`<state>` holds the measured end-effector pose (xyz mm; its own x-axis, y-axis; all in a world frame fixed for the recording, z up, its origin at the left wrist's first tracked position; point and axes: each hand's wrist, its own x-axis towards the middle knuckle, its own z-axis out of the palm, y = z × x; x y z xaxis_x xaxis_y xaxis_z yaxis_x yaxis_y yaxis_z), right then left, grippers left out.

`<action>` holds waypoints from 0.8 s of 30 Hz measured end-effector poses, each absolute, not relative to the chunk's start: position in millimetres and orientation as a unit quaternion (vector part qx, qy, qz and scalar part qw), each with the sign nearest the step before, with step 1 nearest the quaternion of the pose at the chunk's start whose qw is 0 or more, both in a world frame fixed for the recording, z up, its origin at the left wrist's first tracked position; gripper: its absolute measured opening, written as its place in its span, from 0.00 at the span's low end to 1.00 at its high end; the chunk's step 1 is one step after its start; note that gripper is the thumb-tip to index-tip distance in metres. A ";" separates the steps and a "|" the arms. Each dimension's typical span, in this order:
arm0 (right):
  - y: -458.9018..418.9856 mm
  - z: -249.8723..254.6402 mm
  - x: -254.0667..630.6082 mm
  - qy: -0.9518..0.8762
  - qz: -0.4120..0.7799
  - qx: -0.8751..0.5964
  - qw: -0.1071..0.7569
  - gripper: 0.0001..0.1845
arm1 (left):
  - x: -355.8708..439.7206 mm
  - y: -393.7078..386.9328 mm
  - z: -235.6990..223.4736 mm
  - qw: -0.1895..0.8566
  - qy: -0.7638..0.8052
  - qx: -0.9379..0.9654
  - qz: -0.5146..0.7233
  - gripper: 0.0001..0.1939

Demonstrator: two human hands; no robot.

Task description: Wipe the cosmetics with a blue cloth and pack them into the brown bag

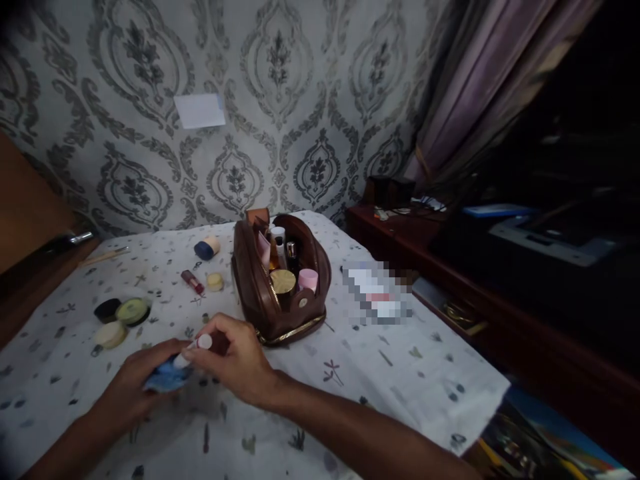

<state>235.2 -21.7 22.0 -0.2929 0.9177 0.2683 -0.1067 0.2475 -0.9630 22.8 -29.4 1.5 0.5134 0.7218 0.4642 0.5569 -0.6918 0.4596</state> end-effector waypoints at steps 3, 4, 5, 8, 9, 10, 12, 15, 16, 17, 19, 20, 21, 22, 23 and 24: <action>-28.8 34.0 240.8 -0.598 0.524 -0.336 0.505 0.24 | 21.9 -32.3 -2.0 -0.060 0.331 0.883 0.326 0.20; -31.7 38.6 244.0 -0.598 0.520 -0.336 0.510 0.24 | 22.4 -33.2 -1.4 -0.092 0.326 0.885 0.319 0.21; -34.8 43.4 248.2 -0.601 0.512 -0.334 0.515 0.23 | 23.5 -34.2 0.3 -0.110 0.322 0.887 0.312 0.22; -44.1 56.2 266.3 -0.622 0.473 -0.327 0.532 0.20 | 31.3 -36.3 10.9 -0.103 0.304 0.897 0.303 0.23; -46.8 59.2 273.8 -0.631 0.455 -0.325 0.538 0.18 | 36.0 -36.5 15.9 -0.083 0.295 0.902 0.303 0.23; -49.3 61.5 281.7 -0.639 0.433 -0.325 0.547 0.15 | 41.9 -36.3 21.7 -0.055 0.286 0.907 0.304 0.23; -53.3 64.4 298.4 -0.654 0.383 -0.334 0.560 0.10 | 57.4 -34.3 35.3 0.008 0.280 0.906 0.317 0.22; -57.3 68.6 324.2 -0.664 0.314 -0.359 0.576 0.08 | 86.7 -27.4 59.1 0.089 0.293 0.888 0.343 0.16; -58.1 71.1 333.0 -0.663 0.295 -0.366 0.582 0.08 | 96.6 -24.2 66.7 0.108 0.287 0.885 0.351 0.15; -58.5 74.2 341.7 -0.661 0.276 -0.373 0.590 0.08 | 105.8 -20.8 73.4 0.108 0.282 0.885 0.354 0.16; -57.8 81.9 358.2 -0.656 0.229 -0.388 0.605 0.08 | 121.6 -14.2 82.7 0.073 0.283 0.896 0.335 0.20; -56.5 85.9 365.6 -0.651 0.205 -0.399 0.612 0.09 | 128.1 -11.4 84.9 0.050 0.291 0.903 0.311 0.23; -54.5 89.5 372.1 -0.647 0.183 -0.409 0.617 0.09 | 133.7 -9.4 85.8 0.029 0.300 0.912 0.280 0.26; -51.8 92.6 377.7 -0.643 0.162 -0.417 0.622 0.09 | 138.7 -8.3 85.5 0.010 0.308 0.920 0.243 0.28; -48.7 95.0 382.3 -0.640 0.145 -0.423 0.625 0.10 | 143.1 -8.0 84.6 -0.009 0.314 0.927 0.206 0.31; -45.2 96.7 385.9 -0.641 0.130 -0.426 0.625 0.10 | 147.0 -8.6 83.3 -0.030 0.319 0.932 0.168 0.34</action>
